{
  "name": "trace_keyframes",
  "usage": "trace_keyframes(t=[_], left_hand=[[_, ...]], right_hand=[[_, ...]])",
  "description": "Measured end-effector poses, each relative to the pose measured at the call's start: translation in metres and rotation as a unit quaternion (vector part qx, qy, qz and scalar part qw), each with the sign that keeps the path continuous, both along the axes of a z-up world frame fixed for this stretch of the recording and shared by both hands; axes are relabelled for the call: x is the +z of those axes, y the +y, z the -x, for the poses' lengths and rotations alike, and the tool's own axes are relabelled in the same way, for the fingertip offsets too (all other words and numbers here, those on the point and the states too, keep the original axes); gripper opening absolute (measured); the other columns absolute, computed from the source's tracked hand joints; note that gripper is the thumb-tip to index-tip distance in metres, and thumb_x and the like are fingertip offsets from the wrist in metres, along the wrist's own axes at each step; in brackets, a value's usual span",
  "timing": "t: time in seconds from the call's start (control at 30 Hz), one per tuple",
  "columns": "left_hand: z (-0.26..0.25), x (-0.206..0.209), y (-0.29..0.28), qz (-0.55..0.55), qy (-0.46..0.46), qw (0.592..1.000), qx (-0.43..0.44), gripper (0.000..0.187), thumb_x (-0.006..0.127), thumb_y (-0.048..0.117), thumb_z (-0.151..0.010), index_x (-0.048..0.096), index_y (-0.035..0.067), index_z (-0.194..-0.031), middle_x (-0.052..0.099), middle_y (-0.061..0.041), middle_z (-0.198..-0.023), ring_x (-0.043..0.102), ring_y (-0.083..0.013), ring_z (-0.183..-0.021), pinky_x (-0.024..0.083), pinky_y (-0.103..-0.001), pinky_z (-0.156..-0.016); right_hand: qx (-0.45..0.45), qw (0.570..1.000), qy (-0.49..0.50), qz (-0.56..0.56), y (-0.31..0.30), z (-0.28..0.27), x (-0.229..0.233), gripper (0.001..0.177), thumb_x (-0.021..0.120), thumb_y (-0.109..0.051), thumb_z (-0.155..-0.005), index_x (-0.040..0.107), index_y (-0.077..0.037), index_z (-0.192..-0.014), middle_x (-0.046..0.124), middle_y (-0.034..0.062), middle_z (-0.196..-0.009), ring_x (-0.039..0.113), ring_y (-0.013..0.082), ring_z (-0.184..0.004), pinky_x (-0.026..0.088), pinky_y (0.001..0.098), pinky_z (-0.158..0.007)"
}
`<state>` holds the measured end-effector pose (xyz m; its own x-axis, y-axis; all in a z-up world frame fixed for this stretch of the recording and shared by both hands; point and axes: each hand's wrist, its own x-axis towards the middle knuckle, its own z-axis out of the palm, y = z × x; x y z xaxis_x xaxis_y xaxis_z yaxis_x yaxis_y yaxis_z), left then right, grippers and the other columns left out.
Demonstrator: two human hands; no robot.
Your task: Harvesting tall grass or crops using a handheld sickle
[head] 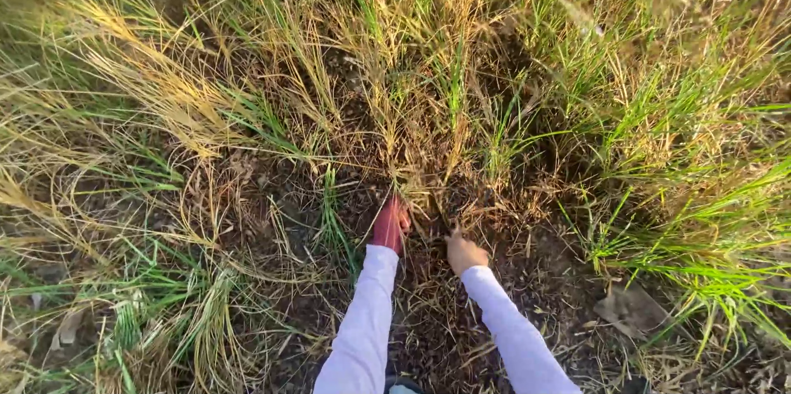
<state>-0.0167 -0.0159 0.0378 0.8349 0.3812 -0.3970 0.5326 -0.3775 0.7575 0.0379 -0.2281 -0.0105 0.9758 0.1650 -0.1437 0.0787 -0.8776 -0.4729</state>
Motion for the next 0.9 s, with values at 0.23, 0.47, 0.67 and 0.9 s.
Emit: trace_keyframes(t=[0.23, 0.47, 0.67, 0.9], left_hand=[[-0.015, -0.092, 0.039, 0.365, 0.019, 0.921, -0.135, 0.044, 0.045, 0.036, -0.107, 0.067, -0.003, -0.105, 0.072, -0.026, -0.102, 0.069, -0.0416, -0.100, 0.050, -0.051, -0.089], [-0.002, -0.053, 0.048, 0.555, -0.108, 0.774, -0.287, 0.037, 0.037, 0.032, -0.110, 0.059, 0.013, -0.086, 0.068, -0.001, -0.092, 0.060, -0.0142, -0.094, 0.044, -0.030, -0.090], [0.036, -0.030, -0.003, -0.192, -0.093, 0.942, -0.260, 0.046, 0.036, 0.063, -0.102, 0.059, 0.030, -0.081, 0.069, 0.005, -0.085, 0.066, -0.0155, -0.074, 0.051, -0.033, -0.088], [0.038, -0.048, -0.018, -0.062, -0.181, 0.980, 0.046, 0.042, 0.064, 0.048, -0.100, 0.064, 0.019, -0.071, 0.072, -0.012, -0.073, 0.072, -0.0355, -0.072, 0.057, -0.037, -0.060]], right_hand=[[-0.027, 0.994, 0.011, -0.109, -0.016, 0.004, 0.049, 0.052, 0.024, -0.044, -0.114, 0.060, -0.011, -0.095, 0.064, 0.0102, -0.065, 0.070, 0.0320, -0.062, 0.057, 0.0436, -0.064], [0.042, 0.999, 0.014, 0.005, -0.032, -0.002, 0.038, 0.047, 0.038, -0.050, -0.106, 0.061, -0.014, -0.086, 0.064, 0.0092, -0.059, 0.068, 0.0277, -0.058, 0.057, 0.0384, -0.057], [0.004, 1.000, -0.010, -0.029, -0.017, 0.014, 0.041, 0.049, 0.037, -0.048, -0.106, 0.069, -0.015, -0.089, 0.070, 0.0074, -0.070, 0.070, 0.0271, -0.071, 0.056, 0.0380, -0.064], [-0.008, 0.992, -0.023, -0.121, -0.016, 0.007, 0.033, 0.047, 0.038, -0.042, -0.114, 0.068, -0.012, -0.094, 0.060, 0.0026, -0.055, 0.057, 0.0151, -0.049, 0.047, 0.0240, -0.052]])
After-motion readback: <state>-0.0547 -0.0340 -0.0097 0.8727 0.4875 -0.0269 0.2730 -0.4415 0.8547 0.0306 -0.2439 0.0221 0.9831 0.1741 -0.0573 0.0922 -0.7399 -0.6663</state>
